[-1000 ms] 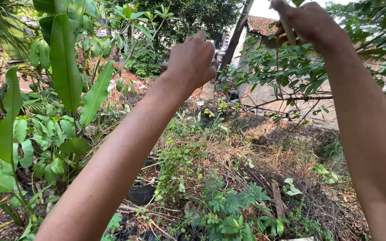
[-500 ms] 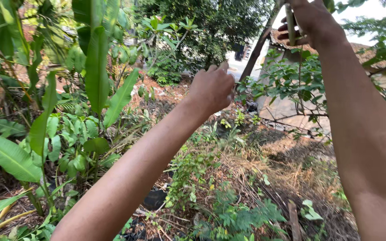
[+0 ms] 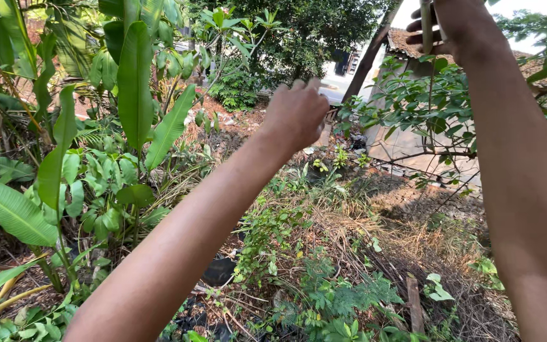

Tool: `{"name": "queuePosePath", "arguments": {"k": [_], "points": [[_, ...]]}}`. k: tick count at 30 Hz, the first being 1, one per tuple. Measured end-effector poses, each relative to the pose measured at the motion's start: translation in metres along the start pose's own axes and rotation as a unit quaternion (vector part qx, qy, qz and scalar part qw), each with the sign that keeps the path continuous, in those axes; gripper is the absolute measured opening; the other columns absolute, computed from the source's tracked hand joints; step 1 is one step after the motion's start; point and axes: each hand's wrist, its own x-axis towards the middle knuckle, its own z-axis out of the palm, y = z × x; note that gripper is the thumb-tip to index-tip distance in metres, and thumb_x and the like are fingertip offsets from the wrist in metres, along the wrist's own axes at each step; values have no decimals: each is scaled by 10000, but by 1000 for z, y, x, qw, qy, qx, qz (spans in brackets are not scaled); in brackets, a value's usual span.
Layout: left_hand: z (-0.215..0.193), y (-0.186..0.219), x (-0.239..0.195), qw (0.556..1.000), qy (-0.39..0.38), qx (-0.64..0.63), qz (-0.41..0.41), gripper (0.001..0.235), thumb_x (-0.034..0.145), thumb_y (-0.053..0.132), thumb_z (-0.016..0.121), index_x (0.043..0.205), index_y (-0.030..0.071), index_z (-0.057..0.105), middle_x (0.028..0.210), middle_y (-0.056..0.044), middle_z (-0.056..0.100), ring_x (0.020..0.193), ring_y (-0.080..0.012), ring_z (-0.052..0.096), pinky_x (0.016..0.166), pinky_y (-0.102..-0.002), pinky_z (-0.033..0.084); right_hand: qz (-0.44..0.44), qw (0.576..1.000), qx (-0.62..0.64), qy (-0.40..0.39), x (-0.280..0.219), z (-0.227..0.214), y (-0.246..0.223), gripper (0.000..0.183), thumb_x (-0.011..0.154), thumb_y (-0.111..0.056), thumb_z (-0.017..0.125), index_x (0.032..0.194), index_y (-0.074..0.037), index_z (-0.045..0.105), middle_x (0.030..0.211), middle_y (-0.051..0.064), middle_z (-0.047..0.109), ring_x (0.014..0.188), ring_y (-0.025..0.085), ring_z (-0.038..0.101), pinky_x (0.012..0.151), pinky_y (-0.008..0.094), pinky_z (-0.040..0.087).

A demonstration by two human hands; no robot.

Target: The person uses pruning shears to trim leaves and stems from several small plants in a garden. They move between different plants, cutting foliage and branches, and occasionally repositioning themselves to reach different areas.

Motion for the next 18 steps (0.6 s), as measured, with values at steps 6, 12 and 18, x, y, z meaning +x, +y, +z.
{"name": "queuePosePath", "arguments": {"k": [6,12,18], "points": [[4,20,-9,1000,-4,-12,28,275,830,321,769,972,86,744,1186,-118,625,1139,-272,627,908,-461,539,-10,1000,-26,-4,23,9,1,588,1081,-579,407,1252,-37,557,1109,131,664,969,235,716,894,472,554],[4,17,-6,999,-27,-18,31,293,884,354,746,962,71,741,1195,-124,624,1141,-266,626,895,-451,550,-54,997,5,57,32,18,19,499,1092,-487,518,1220,-6,546,1051,111,677,921,180,738,723,361,613],[8,9,-9,998,-41,-15,39,229,892,311,729,938,88,749,1202,-122,619,1173,-254,611,911,-450,544,-62,983,31,170,8,18,45,602,1071,-575,625,1070,26,660,935,103,701,786,179,735,612,291,540]]}}
